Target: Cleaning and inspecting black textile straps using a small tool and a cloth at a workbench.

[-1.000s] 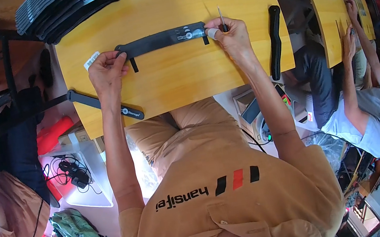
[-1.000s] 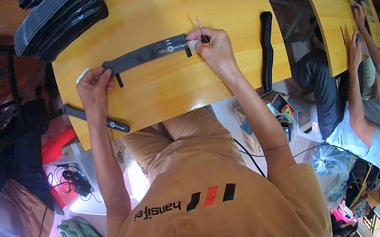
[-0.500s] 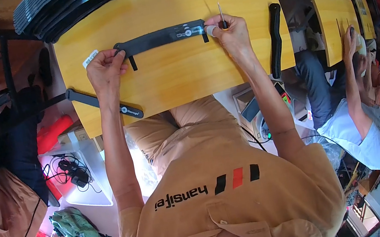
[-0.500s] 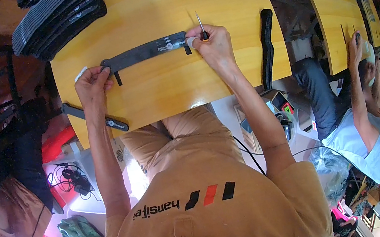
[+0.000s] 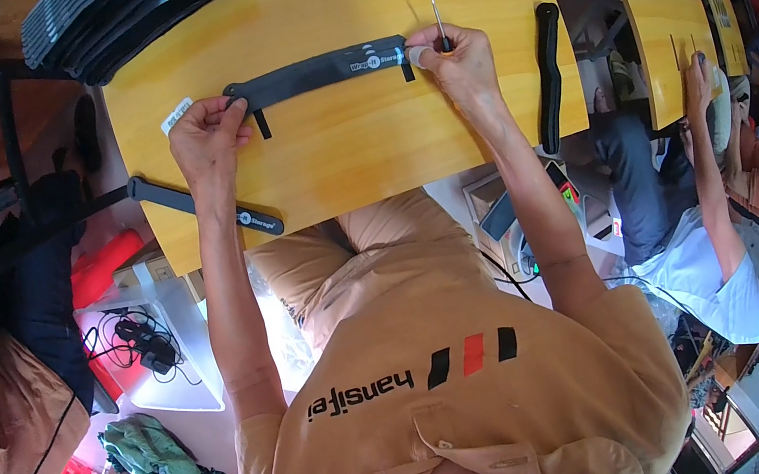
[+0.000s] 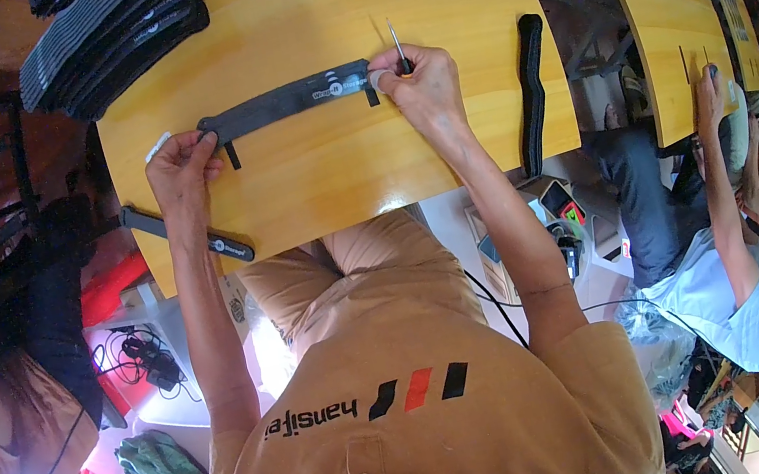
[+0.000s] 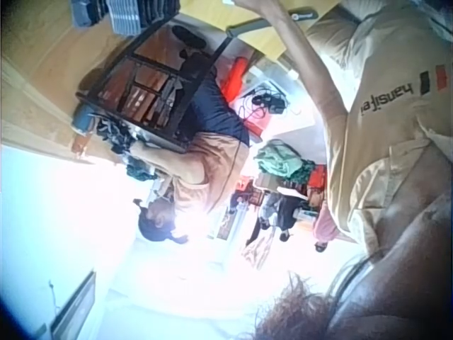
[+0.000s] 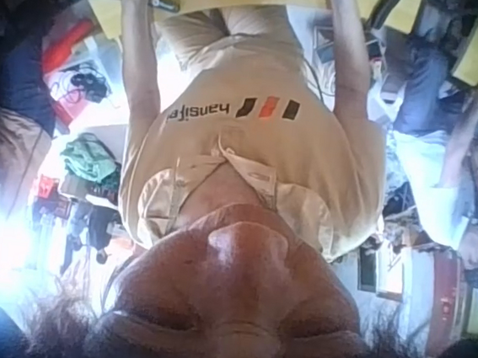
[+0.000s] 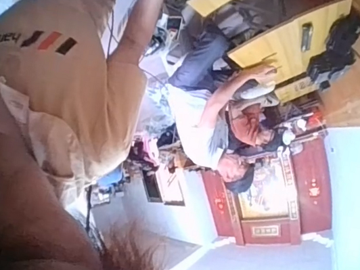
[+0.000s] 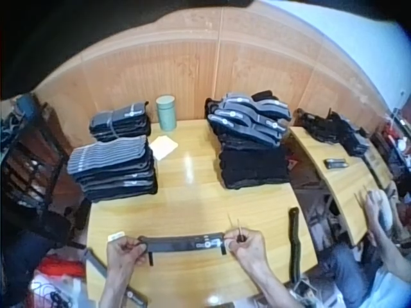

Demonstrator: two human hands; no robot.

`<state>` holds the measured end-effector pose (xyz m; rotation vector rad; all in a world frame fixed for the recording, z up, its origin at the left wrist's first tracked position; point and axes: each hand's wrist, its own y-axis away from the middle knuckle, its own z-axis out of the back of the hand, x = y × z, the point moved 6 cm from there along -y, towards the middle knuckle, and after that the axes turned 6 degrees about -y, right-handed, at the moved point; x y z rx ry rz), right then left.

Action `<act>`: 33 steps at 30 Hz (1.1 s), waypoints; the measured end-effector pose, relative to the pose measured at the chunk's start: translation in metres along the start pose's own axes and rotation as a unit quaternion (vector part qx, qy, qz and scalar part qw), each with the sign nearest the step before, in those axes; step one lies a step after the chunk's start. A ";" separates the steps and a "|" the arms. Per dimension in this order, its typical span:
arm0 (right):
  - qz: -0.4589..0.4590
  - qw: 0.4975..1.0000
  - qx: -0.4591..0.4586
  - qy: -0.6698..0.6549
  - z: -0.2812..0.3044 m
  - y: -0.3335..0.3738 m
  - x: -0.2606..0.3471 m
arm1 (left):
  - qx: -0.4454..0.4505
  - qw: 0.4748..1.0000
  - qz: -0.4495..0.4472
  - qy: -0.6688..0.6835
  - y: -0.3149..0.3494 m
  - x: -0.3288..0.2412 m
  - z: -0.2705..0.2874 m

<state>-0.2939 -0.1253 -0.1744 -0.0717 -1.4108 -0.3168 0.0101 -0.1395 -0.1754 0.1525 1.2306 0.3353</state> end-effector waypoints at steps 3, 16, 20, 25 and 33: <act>-0.016 1.000 -0.001 -0.003 0.000 0.000 0.000 | 0.001 1.000 0.003 0.001 0.001 -0.002 0.000; 0.019 0.999 -0.022 0.022 -0.002 0.001 0.004 | -0.010 1.000 0.014 -0.017 0.001 -0.002 0.000; 0.012 0.999 -0.026 0.044 -0.001 0.000 0.003 | -0.016 0.999 0.012 -0.035 -0.001 -0.001 0.000; 0.005 0.999 -0.034 0.039 -0.002 0.001 0.005 | -0.020 0.999 0.009 -0.035 0.001 -0.003 0.001; 0.012 0.997 -0.044 0.055 -0.002 0.002 0.007 | -0.023 0.999 0.003 -0.041 0.000 -0.001 0.001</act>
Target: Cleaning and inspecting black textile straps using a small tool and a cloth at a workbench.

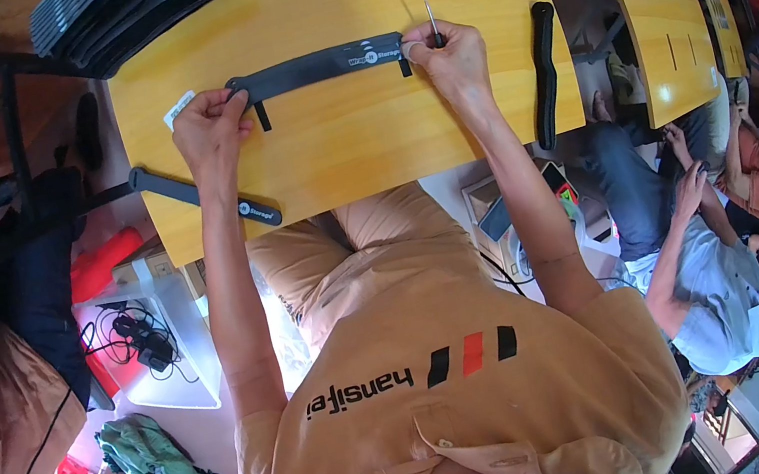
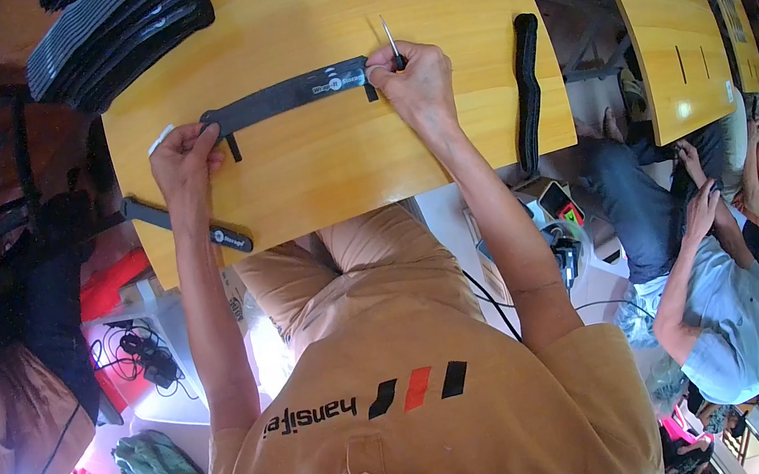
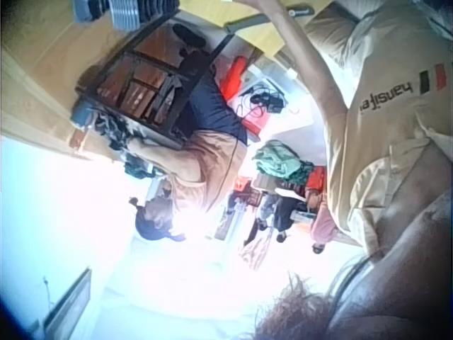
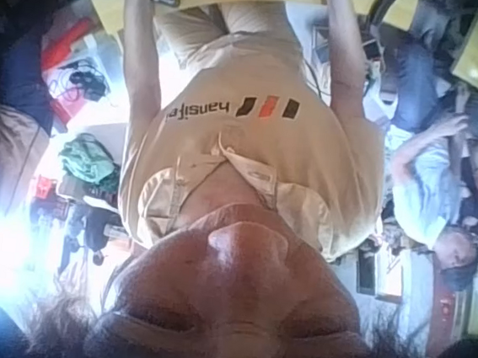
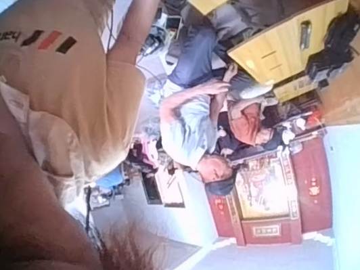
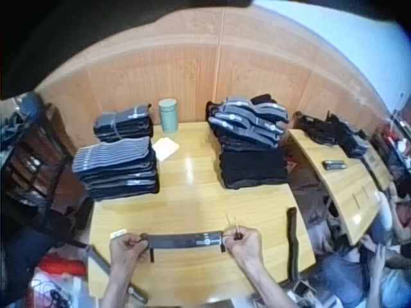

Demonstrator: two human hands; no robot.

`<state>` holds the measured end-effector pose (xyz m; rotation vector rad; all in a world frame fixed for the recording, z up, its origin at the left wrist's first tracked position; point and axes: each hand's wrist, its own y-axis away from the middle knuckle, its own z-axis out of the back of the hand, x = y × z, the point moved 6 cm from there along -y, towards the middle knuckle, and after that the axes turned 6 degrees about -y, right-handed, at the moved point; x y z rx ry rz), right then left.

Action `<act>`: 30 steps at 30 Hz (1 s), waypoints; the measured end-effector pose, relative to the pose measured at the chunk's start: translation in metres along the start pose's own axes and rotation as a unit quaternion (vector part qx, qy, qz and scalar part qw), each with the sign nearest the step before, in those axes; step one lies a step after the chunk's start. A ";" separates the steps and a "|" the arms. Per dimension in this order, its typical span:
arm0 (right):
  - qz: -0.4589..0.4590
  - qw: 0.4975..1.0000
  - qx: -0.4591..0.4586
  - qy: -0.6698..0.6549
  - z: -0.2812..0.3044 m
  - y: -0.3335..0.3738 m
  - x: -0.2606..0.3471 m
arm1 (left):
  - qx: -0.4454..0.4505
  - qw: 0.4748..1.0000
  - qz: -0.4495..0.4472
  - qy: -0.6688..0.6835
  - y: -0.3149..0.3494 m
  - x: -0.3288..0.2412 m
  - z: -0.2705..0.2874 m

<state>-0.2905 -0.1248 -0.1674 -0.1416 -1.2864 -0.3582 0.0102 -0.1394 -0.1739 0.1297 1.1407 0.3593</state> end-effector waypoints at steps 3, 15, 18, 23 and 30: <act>-0.003 1.000 0.001 0.008 0.000 0.000 0.002 | -0.008 1.000 -0.009 -0.007 0.001 -0.003 0.000; 0.008 1.000 -0.005 0.022 -0.002 0.001 0.003 | -0.084 0.992 -0.082 -0.045 0.014 -0.014 0.000; 0.016 1.000 -0.002 0.005 -0.003 0.001 0.000 | -0.082 0.992 -0.079 -0.058 0.014 -0.016 0.001; 0.008 1.000 0.001 0.007 -0.003 0.000 -0.002 | -0.064 0.995 -0.062 -0.041 0.013 -0.016 0.001; 0.013 1.000 0.003 0.008 -0.004 0.000 -0.002 | -0.076 0.992 -0.088 -0.039 0.009 -0.012 0.001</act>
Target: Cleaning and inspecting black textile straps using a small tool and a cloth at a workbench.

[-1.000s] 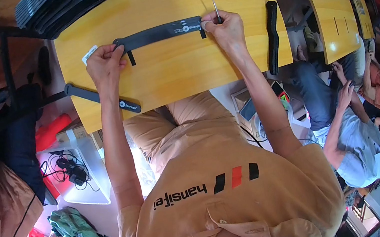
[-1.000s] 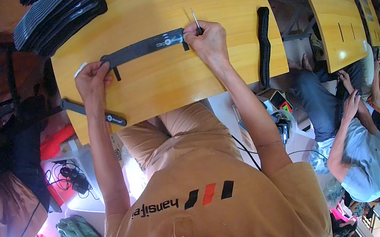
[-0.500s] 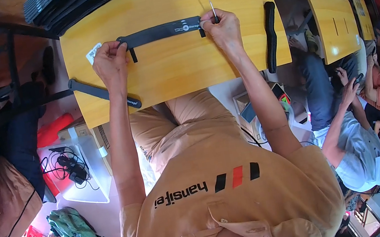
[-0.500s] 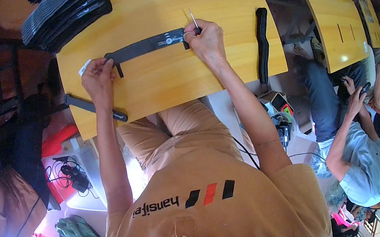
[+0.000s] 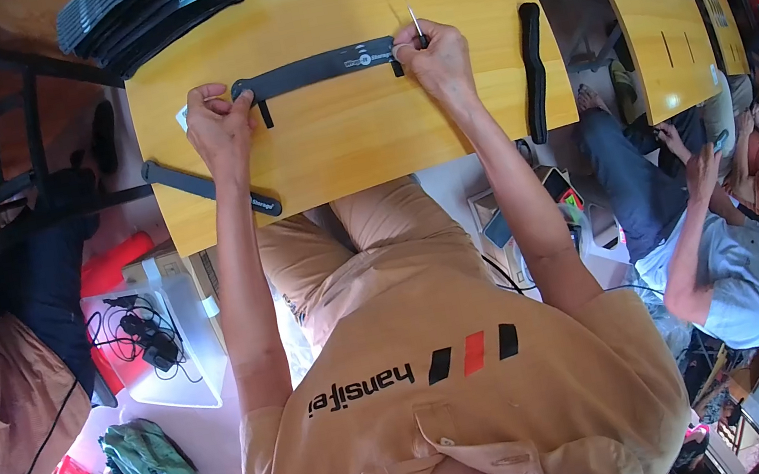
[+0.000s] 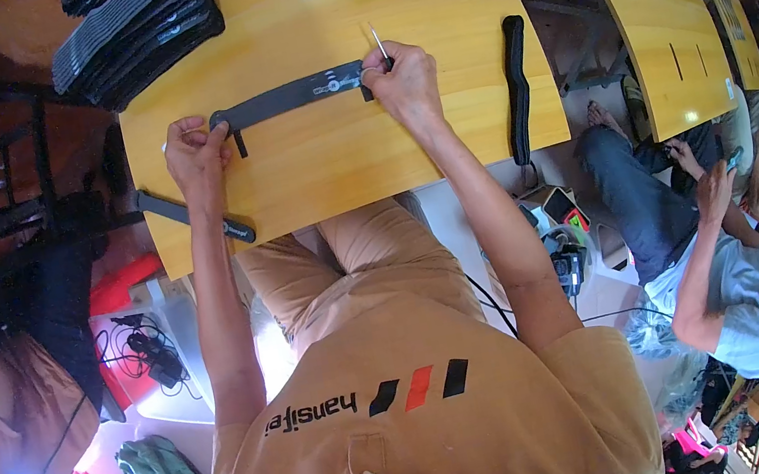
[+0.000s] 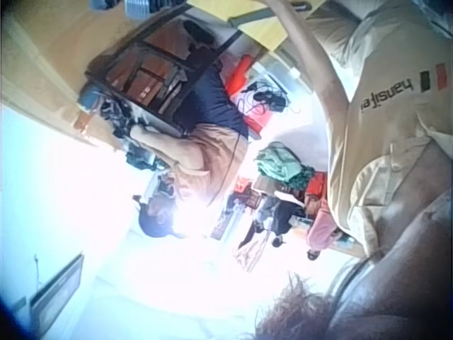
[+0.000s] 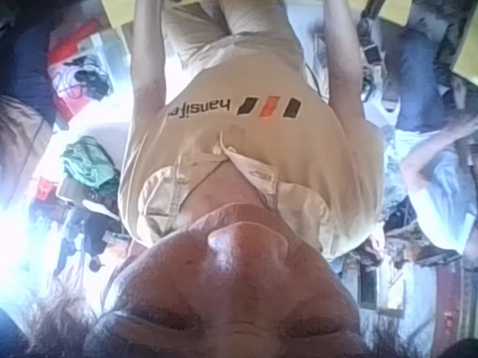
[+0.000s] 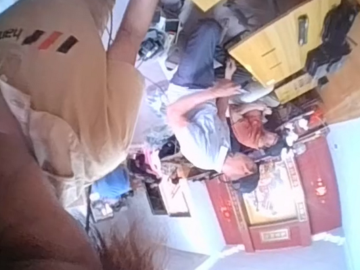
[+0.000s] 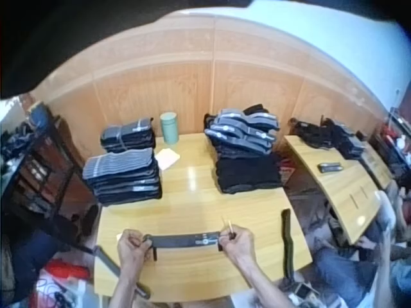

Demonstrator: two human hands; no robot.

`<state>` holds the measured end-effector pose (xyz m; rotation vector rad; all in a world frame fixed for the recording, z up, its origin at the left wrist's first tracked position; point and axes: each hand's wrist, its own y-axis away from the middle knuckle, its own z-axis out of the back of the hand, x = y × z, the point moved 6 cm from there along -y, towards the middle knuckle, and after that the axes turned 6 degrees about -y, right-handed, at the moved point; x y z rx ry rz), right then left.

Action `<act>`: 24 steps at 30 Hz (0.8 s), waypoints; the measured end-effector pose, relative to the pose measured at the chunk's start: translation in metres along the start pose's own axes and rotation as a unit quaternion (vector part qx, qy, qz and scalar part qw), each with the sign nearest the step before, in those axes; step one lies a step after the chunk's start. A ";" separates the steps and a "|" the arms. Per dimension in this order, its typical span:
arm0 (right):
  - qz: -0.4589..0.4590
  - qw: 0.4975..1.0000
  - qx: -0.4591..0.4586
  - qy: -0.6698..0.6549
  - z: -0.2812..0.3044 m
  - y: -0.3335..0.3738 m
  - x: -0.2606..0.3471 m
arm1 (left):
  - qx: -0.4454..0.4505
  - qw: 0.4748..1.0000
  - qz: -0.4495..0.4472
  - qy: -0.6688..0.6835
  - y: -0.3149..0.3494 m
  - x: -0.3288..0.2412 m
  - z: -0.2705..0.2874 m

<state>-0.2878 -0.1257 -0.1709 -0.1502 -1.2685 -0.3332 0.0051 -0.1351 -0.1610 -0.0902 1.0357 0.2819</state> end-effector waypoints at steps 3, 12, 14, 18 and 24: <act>0.013 1.000 0.000 -0.002 0.000 0.001 0.004 | -0.009 1.000 0.000 -0.018 0.000 -0.002 0.000; 0.002 1.000 0.006 0.001 0.002 -0.001 -0.002 | -0.009 0.999 -0.002 -0.034 -0.005 0.010 -0.002; -0.030 0.998 0.018 -0.044 0.009 -0.002 -0.010 | -0.011 0.999 0.000 -0.034 -0.003 0.008 0.000; 0.037 0.999 -0.038 -0.010 0.026 0.015 0.021 | -0.076 0.982 -0.116 -0.124 0.018 -0.033 0.014; 0.302 0.935 0.082 0.167 -0.002 0.048 0.060 | 0.017 0.894 -0.354 -0.274 0.059 -0.071 -0.039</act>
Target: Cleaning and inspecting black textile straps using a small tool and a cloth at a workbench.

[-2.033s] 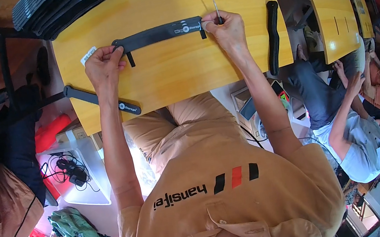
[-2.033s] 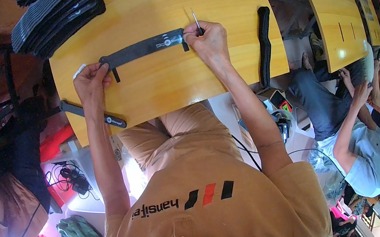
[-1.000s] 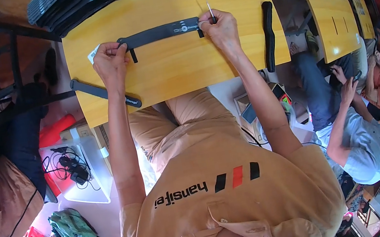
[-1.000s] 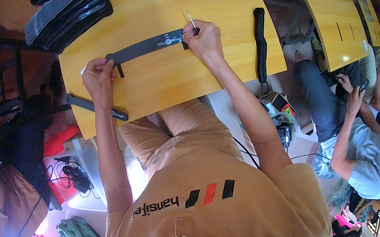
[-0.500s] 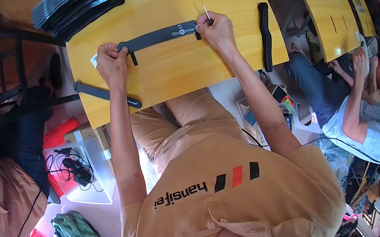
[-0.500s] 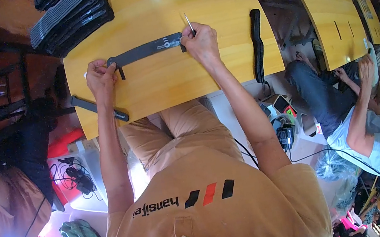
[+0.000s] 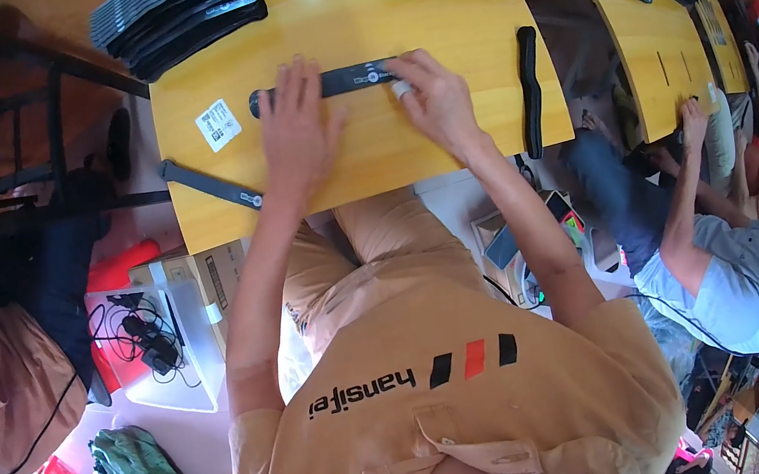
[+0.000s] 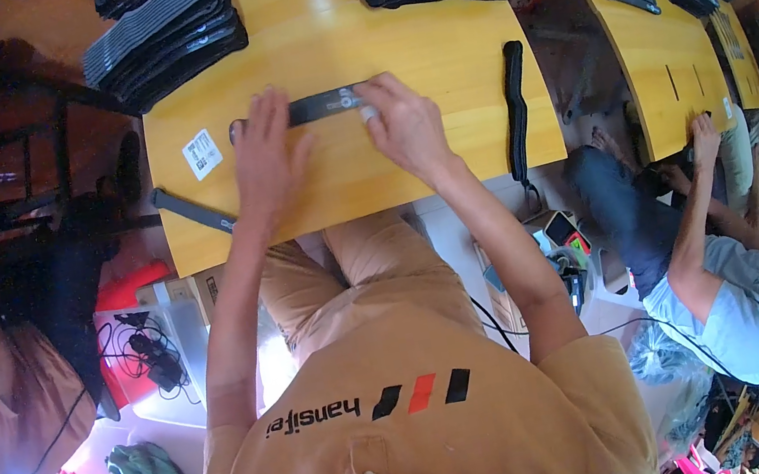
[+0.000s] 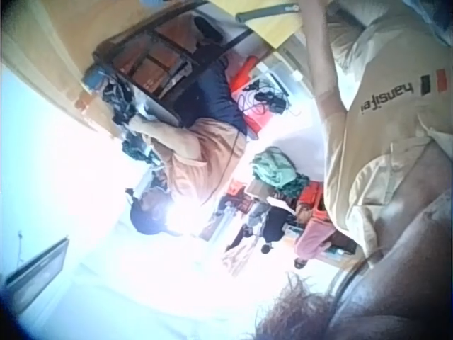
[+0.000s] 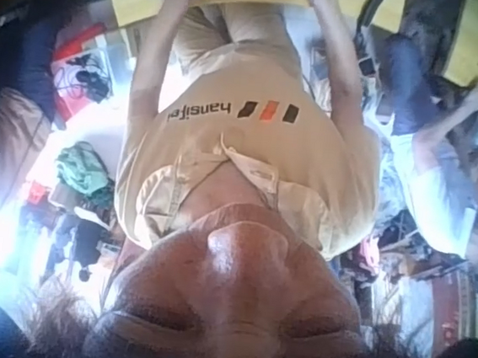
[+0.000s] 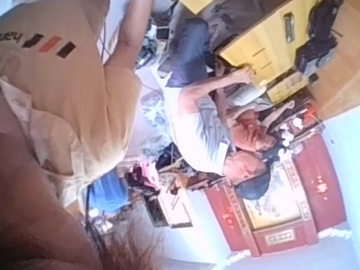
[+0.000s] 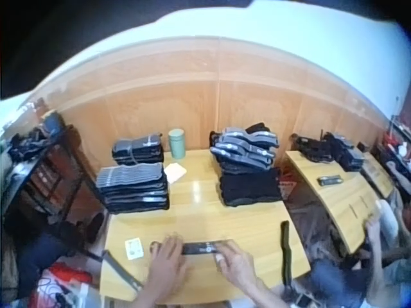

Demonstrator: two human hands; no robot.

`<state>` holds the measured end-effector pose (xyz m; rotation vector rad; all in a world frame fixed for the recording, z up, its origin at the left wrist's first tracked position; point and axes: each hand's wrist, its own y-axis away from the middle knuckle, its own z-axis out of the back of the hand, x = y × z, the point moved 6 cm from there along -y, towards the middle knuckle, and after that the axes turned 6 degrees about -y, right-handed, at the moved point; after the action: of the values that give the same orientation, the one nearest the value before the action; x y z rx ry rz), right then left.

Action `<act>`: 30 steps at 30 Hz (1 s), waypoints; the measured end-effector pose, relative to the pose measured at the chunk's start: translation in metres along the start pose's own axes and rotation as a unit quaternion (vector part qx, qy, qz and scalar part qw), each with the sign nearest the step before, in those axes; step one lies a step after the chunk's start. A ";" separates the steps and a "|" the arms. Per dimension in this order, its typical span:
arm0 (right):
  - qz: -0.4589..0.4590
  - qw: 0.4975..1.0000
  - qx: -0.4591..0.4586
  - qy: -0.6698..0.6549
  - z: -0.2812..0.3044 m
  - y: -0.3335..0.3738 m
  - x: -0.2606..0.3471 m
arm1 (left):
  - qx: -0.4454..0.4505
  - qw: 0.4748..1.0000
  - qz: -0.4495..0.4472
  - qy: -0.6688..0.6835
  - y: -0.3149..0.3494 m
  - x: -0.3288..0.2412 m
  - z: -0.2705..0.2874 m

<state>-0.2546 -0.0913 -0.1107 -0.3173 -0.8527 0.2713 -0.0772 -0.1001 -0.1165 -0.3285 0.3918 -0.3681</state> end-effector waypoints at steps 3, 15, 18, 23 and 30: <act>0.062 0.992 0.057 0.091 -0.013 0.004 0.011 | 0.096 0.992 -0.025 -0.075 0.010 -0.016 -0.022; 0.044 0.971 0.146 0.185 -0.032 0.011 -0.001 | 0.127 0.987 -0.003 -0.098 0.019 -0.014 -0.032; 0.043 0.976 0.129 0.172 -0.030 0.013 -0.005 | 0.112 0.989 0.020 -0.092 0.023 -0.005 -0.029; 0.018 0.980 0.123 0.152 -0.027 0.012 -0.004 | 0.093 0.985 0.065 -0.132 0.033 0.013 -0.017; 0.028 0.999 0.043 0.019 -0.008 0.009 -0.001 | 0.021 0.986 0.165 -0.026 0.017 0.042 0.046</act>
<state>-0.2495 -0.0844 -0.1196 -0.2647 -0.7934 0.3517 -0.0168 -0.0908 -0.0959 -0.2261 0.3795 -0.0428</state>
